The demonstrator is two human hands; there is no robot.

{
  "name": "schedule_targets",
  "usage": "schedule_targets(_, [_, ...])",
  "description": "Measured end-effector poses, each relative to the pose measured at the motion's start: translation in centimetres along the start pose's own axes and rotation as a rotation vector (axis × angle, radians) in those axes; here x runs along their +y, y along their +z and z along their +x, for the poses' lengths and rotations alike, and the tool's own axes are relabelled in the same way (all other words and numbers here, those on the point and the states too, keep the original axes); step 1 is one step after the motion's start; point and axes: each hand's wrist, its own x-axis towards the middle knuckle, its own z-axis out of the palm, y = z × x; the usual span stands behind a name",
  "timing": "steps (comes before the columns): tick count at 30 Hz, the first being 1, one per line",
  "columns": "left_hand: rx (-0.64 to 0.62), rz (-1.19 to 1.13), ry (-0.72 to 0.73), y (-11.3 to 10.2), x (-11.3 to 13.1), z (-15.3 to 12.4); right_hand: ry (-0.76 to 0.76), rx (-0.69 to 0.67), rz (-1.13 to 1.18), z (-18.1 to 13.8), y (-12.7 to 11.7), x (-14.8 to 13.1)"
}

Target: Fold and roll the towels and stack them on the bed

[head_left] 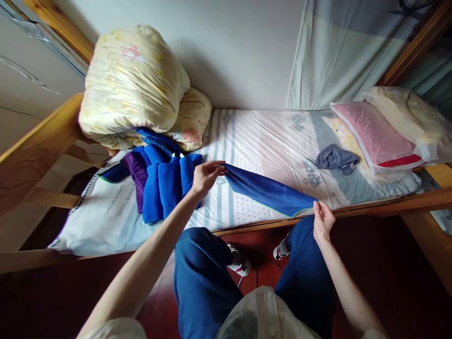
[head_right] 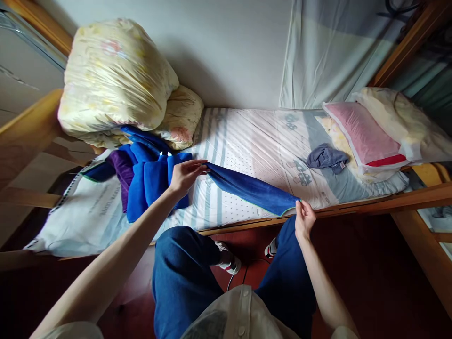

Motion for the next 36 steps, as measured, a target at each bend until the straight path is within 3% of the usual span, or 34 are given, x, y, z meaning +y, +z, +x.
schedule_targets(5, [0.093,0.177,0.033,-2.7,1.5,-2.2,-0.130,-0.031,0.028,2.9,0.3,-2.0])
schedule_targets(11, [0.148,0.156,0.049,-5.0,3.2,-4.5,-0.249,-0.105,-0.055,5.0,-0.4,-5.0])
schedule_targets(22, [0.271,0.029,0.018,-5.3,3.4,-4.9,-0.032,-0.251,0.107,4.9,-0.8,-7.0])
schedule_targets(29, [0.168,0.069,0.001,-5.7,3.9,-5.0,0.035,-0.305,0.062,5.0,-1.6,-7.8])
schedule_targets(32, [0.110,0.151,0.026,-6.1,3.9,-5.2,0.053,-0.342,0.031,4.8,-2.1,-8.4])
schedule_targets(36, [0.106,0.434,0.116,-6.8,3.7,-5.4,0.078,-0.350,0.003,4.6,-2.6,-9.4])
